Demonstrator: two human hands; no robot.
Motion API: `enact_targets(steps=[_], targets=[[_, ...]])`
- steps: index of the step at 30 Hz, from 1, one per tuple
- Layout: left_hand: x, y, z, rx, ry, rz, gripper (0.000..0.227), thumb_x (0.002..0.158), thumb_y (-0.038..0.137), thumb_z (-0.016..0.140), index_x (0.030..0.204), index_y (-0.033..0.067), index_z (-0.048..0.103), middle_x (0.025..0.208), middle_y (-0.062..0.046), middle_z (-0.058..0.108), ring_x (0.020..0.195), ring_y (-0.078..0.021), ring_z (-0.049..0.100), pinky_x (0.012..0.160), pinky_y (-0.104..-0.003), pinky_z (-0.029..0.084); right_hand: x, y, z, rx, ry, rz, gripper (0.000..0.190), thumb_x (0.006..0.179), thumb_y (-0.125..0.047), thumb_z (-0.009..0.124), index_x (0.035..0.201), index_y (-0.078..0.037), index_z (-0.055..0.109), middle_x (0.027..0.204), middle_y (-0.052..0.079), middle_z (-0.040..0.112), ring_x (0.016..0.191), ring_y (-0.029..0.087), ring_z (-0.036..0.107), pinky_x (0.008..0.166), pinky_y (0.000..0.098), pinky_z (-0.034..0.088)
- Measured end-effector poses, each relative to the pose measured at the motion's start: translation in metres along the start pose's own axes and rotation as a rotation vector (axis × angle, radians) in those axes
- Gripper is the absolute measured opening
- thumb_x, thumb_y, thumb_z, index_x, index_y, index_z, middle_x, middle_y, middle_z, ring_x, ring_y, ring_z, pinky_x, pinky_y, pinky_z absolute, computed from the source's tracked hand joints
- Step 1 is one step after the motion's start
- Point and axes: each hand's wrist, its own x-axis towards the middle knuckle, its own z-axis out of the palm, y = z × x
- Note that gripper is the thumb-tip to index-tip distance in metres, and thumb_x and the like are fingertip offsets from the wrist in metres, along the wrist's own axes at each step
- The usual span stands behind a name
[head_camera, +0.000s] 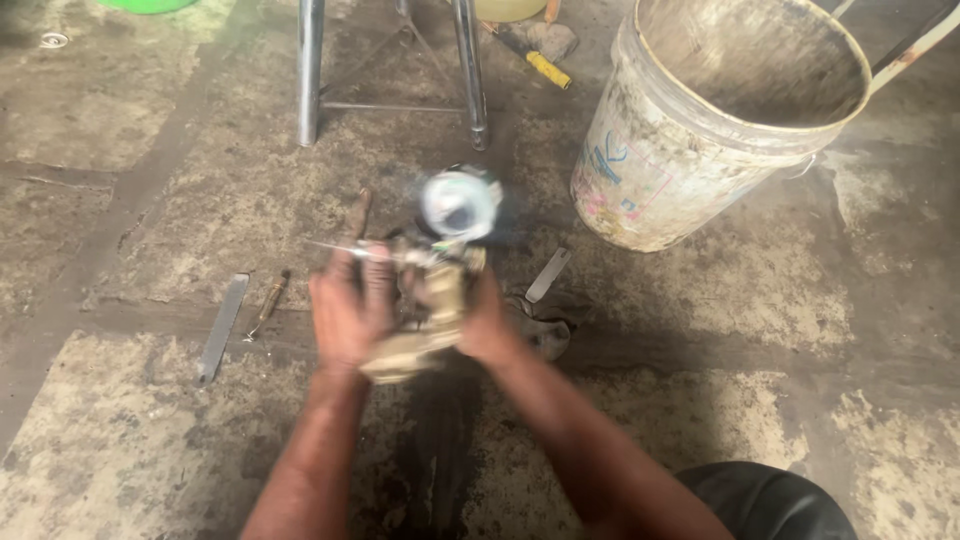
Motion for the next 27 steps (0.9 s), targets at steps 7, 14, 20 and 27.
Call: enact_targets(steps=[7,14,20,27], targets=[[0.002,0.01,0.009,0.456,0.035,0.1,0.076,0.099,0.061,0.042,0.158,0.012,0.041,0.061,-0.007,0.067,0.036,-0.0158,0.054,0.041,-0.037,0.054,-0.003,-0.01,-0.019,-0.169,0.169,0.141,0.036,0.099,-0.019,0.073,0.129,-0.003,0.063,0.113,0.009,0.069,0.098,0.018,0.071,0.084,0.0377,0.063],[0.005,0.012,-0.005,-0.501,-0.132,0.052,0.071,0.103,0.057,0.041,0.159,0.0126,0.039,0.07,-0.004,0.071,0.042,-0.0134,0.057,0.042,-0.035,0.053,-0.01,-0.053,0.004,0.339,-0.169,0.177,0.031,0.1,-0.017,0.075,0.125,0.0,0.066,0.104,0.014,0.072,0.085,0.022,0.073,0.075,0.0371,0.063],[-0.006,0.017,0.001,0.654,0.034,0.386,0.068,0.106,0.055,0.043,0.159,0.0128,0.037,0.072,-0.003,0.071,0.046,-0.0125,0.058,0.046,-0.035,0.055,-0.002,0.017,-0.001,-0.242,0.175,0.147,0.03,0.099,-0.015,0.073,0.125,-0.002,0.065,0.111,0.013,0.07,0.097,0.02,0.071,0.084,0.0365,0.062],[0.007,0.015,-0.008,0.029,-0.257,-0.179,0.073,0.105,0.056,0.048,0.166,0.0203,0.033,0.109,-0.016,0.069,0.088,-0.0241,0.066,0.084,-0.039,0.06,0.0,-0.053,-0.017,-0.057,0.06,0.131,0.03,0.098,-0.012,0.07,0.126,-0.003,0.063,0.121,0.012,0.067,0.11,0.019,0.068,0.095,0.0359,0.061]])
